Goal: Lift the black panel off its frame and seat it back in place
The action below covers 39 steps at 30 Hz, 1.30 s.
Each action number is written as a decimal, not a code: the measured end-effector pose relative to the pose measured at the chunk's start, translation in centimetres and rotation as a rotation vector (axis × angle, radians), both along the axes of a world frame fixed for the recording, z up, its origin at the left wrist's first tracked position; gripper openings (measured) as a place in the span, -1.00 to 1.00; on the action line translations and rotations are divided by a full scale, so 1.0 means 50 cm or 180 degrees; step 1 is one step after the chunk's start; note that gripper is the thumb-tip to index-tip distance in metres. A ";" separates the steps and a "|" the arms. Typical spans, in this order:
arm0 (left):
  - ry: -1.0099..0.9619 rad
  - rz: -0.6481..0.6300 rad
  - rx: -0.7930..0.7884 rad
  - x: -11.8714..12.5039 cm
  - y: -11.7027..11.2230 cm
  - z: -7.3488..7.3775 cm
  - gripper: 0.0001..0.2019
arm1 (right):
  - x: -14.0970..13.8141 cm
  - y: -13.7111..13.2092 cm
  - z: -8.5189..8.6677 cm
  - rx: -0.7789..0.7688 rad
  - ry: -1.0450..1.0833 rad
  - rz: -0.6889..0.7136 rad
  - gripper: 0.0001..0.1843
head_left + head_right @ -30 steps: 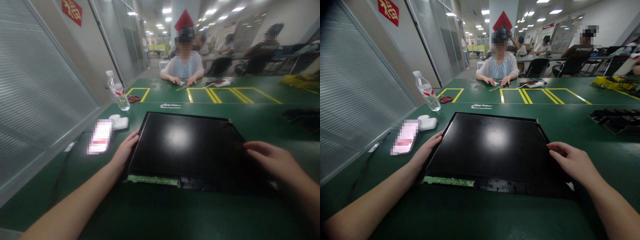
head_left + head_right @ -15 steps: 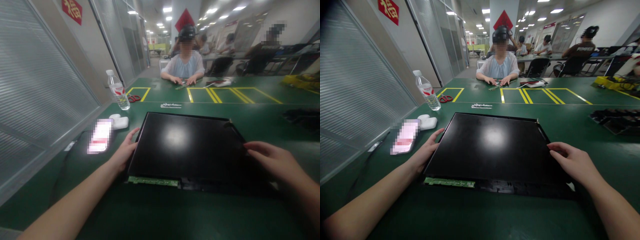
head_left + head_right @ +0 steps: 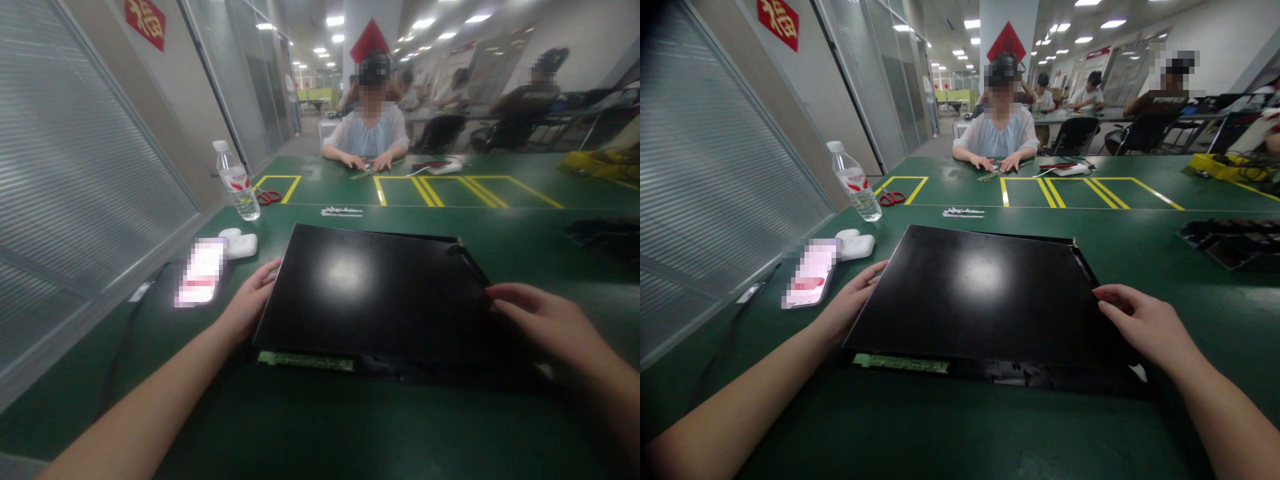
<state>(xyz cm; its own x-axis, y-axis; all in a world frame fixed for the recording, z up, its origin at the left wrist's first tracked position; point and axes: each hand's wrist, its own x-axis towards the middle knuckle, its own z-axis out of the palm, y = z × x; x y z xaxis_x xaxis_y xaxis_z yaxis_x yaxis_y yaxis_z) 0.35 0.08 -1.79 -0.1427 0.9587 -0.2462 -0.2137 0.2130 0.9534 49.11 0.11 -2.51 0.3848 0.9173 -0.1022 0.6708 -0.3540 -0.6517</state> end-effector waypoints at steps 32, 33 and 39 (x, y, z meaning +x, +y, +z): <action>0.0056 0.0053 0.0045 0.014 0.001 0.024 -0.38 | -0.001 -0.004 -0.004 0.0185 -0.0070 0.0161 -0.44; 0.0033 0.0079 0.0022 0.016 0.000 0.028 -0.39 | 0.000 -0.005 -0.006 0.0194 -0.0051 0.0167 -0.44; -0.0051 0.0237 -0.0179 0.025 -0.003 0.042 -0.43 | -0.002 -0.005 -0.003 0.0052 -0.0087 0.0115 -0.39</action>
<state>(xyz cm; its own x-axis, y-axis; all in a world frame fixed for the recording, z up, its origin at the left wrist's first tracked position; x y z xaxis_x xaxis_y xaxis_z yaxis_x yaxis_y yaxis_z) 1.60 -0.06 0.32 -0.2088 0.9301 -0.3021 -0.2461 0.2490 0.9367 49.01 -0.12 -2.67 0.3539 0.9321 -0.0768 0.7006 -0.3186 -0.6384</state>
